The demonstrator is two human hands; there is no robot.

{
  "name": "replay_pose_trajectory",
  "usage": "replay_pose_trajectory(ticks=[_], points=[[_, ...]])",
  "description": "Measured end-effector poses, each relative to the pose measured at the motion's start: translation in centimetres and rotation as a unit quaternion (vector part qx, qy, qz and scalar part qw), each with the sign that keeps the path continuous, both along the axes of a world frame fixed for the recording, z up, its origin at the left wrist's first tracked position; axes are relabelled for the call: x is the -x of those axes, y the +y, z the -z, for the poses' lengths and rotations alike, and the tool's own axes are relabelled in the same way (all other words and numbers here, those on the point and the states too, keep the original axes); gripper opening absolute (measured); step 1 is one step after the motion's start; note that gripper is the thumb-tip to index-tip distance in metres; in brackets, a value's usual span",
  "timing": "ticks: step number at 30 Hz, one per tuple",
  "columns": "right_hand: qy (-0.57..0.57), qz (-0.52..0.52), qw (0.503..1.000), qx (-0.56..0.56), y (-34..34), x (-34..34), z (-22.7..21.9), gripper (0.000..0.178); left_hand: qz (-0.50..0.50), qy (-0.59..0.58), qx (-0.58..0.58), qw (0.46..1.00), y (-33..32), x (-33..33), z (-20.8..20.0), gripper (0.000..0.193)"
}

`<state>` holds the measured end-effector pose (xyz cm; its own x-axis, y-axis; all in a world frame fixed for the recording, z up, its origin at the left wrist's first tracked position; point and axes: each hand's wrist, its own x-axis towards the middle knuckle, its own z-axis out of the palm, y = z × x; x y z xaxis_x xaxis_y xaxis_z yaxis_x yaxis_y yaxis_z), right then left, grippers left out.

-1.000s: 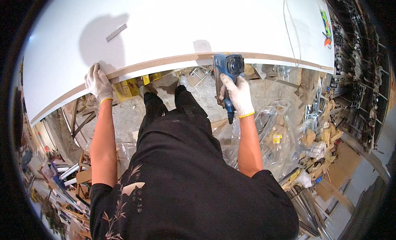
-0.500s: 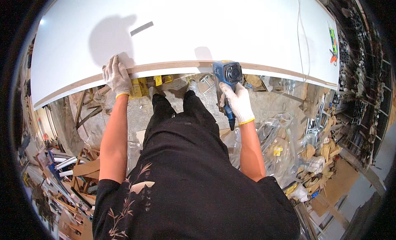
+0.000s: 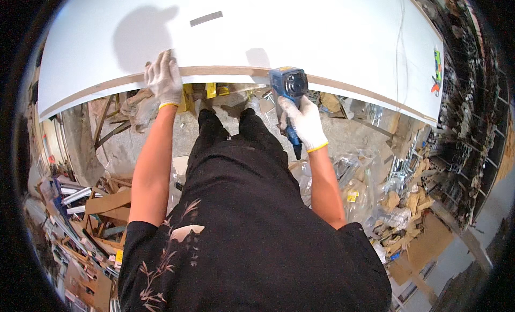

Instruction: The person attaches wooden trim strips to the edges of a large white board. They use a pneumatic nail gun to secure the trim and a caulking gun to apply adhesive along the seams. The person works methodically along the edges of the board in a workshop setting.

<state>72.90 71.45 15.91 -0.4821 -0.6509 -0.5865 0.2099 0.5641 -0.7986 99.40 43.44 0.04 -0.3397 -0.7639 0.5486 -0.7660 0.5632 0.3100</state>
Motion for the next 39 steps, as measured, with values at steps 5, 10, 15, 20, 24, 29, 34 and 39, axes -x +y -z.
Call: replay_pose_trajectory(ticks=[5, 10, 15, 20, 24, 29, 34, 39], points=[[0.020, -0.025, 0.999, -0.011, -1.0, -0.8, -0.5, 0.026, 0.003, -0.012, -0.010, 1.000, 0.3, 0.4, -0.2, 0.031], [0.004, -0.042, 0.999, 0.018, -2.0, -1.9, 0.2, 0.025, 0.015, 0.008, -0.011, 1.000, 0.4, -0.3, -0.1, 0.031], [-0.022, -0.032, 0.999, 0.012, -3.4, -3.0, 0.0, 0.027, 0.045, 0.019, -0.014, 0.999, 0.1, -0.2, -0.8, 0.030], [0.003, -0.057, 0.998, 0.003, -4.0, -3.4, 0.9, 0.028, 0.043, 0.012, -0.028, 0.999, 0.6, -0.3, -1.0, 0.030], [0.033, -0.082, 0.996, 0.016, -4.8, -4.0, 1.1, 0.026, 0.067, 0.021, -0.025, 0.997, 0.5, -0.5, -1.3, 0.031], [0.041, -0.094, 0.995, 0.020, -5.2, -4.7, 1.0, 0.026, 0.082, 0.006, -0.036, 0.996, 0.4, -0.6, -1.4, 0.031], [0.067, -0.107, 0.992, 0.028, -5.3, -4.7, 1.2, 0.026, 0.120, 0.027, -0.038, 0.992, 0.3, -0.8, -1.8, 0.031], [0.034, -0.098, 0.994, -0.019, -7.4, -5.9, -0.5, 0.031, 0.143, 0.003, -0.047, 0.989, 0.3, -1.3, -1.6, 0.031]])
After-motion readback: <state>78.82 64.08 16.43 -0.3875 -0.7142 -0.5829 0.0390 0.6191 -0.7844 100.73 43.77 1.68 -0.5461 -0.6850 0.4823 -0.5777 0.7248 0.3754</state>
